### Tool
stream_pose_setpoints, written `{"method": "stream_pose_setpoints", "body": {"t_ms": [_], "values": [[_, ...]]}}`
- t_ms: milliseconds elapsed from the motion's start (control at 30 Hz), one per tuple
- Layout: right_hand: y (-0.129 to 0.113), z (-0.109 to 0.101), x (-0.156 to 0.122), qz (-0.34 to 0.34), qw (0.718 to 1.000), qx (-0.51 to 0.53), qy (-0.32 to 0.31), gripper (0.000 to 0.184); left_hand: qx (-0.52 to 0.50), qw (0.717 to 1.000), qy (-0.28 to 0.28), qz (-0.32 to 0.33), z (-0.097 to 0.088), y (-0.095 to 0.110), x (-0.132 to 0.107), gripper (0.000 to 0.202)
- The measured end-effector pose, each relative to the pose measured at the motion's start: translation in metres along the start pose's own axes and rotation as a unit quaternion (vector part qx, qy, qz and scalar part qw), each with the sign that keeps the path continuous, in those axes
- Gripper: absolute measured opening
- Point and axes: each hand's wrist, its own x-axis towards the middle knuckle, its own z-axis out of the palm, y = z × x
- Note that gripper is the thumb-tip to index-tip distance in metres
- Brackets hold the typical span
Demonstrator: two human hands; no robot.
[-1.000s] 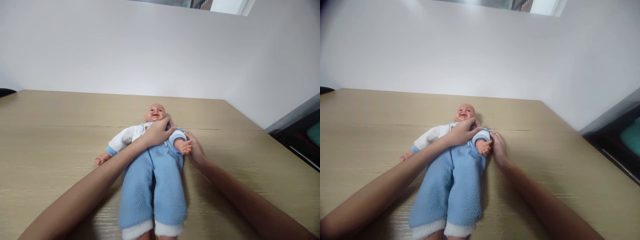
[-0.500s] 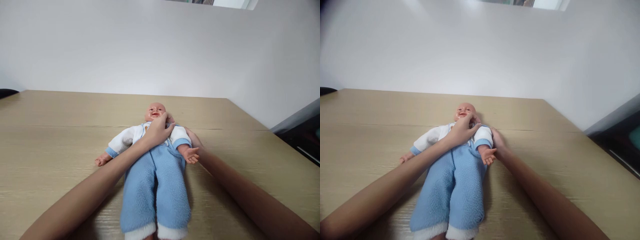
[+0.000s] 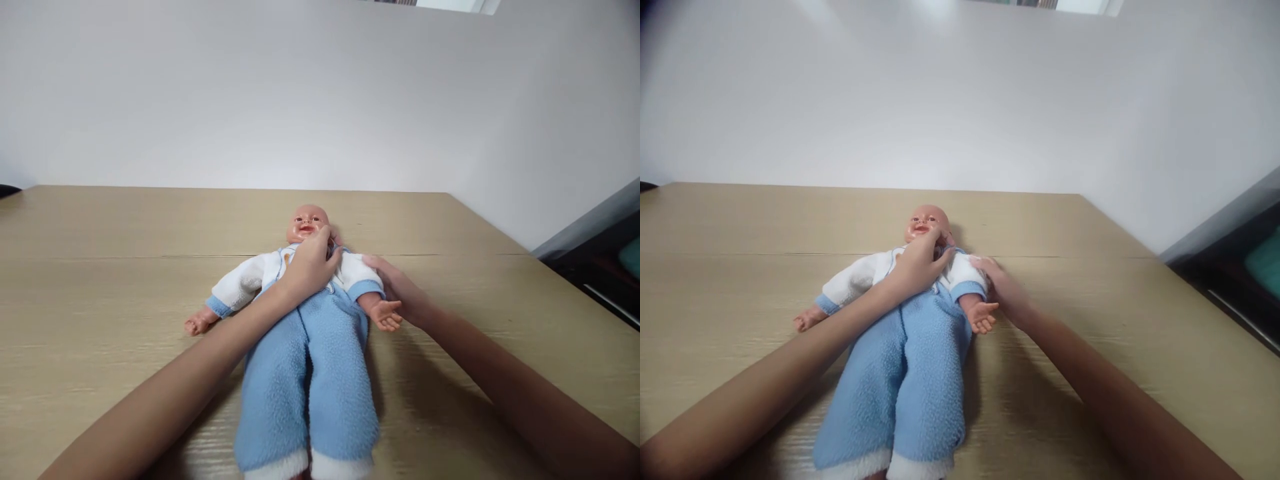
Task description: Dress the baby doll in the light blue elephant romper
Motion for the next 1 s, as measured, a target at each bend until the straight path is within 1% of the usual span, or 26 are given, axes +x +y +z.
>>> {"method": "stream_pose_setpoints", "body": {"t_ms": [67,133,167,233,267,333,400,467,533,600,700,767,833,900,933,1000], "values": [[-0.007,-0.009,-0.019,0.045,0.998,0.030,-0.010,0.040,0.015,1.000,-0.005,0.000,0.000,0.002,-0.001,0.010],[-0.013,-0.019,-0.033,0.100,0.994,0.051,-0.016,0.048,0.028,1.000,-0.009,-0.001,-0.001,0.004,-0.002,0.009],[-0.015,-0.024,-0.037,0.119,0.991,0.053,-0.008,0.052,0.033,0.999,-0.011,-0.001,-0.001,0.004,-0.002,0.008],[-0.016,-0.034,-0.042,0.123,0.991,0.037,0.030,0.050,0.034,0.999,-0.016,0.002,-0.002,0.004,-0.002,0.008],[-0.016,-0.038,-0.044,0.117,0.992,0.025,0.048,0.047,0.032,0.999,-0.017,0.005,-0.002,0.004,-0.002,0.008],[-0.014,-0.043,-0.046,0.109,0.993,-0.004,0.053,0.046,0.029,0.999,-0.017,0.008,-0.002,0.004,-0.002,0.008],[-0.011,-0.046,-0.047,0.097,0.994,-0.049,0.029,0.056,0.030,0.999,-0.017,0.008,-0.002,0.004,-0.002,0.008],[-0.007,-0.050,-0.048,0.064,0.992,-0.111,0.008,0.067,0.033,0.999,-0.019,0.006,-0.002,0.005,-0.002,0.008],[-0.004,-0.058,-0.047,0.031,0.986,-0.165,-0.005,0.073,0.035,0.999,-0.021,0.004,-0.002,0.006,-0.002,0.008],[-0.004,-0.071,-0.044,0.015,0.978,-0.209,-0.010,0.070,0.039,0.999,-0.023,0.001,-0.002,0.007,-0.003,0.007],[-0.006,-0.096,-0.038,0.004,0.965,-0.263,-0.005,0.062,0.038,0.999,-0.027,-0.001,-0.002,0.006,-0.002,0.005],[-0.007,-0.111,-0.035,0.007,0.964,-0.265,-0.014,0.058,0.035,0.999,-0.025,0.008,-0.002,0.006,-0.002,0.005],[-0.006,-0.121,-0.033,0.014,0.968,-0.249,-0.027,0.057,0.047,0.998,-0.009,0.031,-0.005,0.008,-0.001,0.004],[-0.005,-0.124,-0.034,0.005,0.966,-0.256,-0.027,0.057,0.071,0.996,0.012,0.053,-0.012,0.012,-0.002,0.004],[-0.005,-0.121,-0.035,-0.017,0.962,-0.272,-0.016,0.057,0.078,0.995,0.021,0.060,-0.017,0.015,-0.004,0.005],[-0.007,-0.109,-0.040,-0.107,0.940,-0.321,0.036,0.055,0.076,0.995,0.032,0.064,-0.030,0.020,-0.013,0.009]]}}
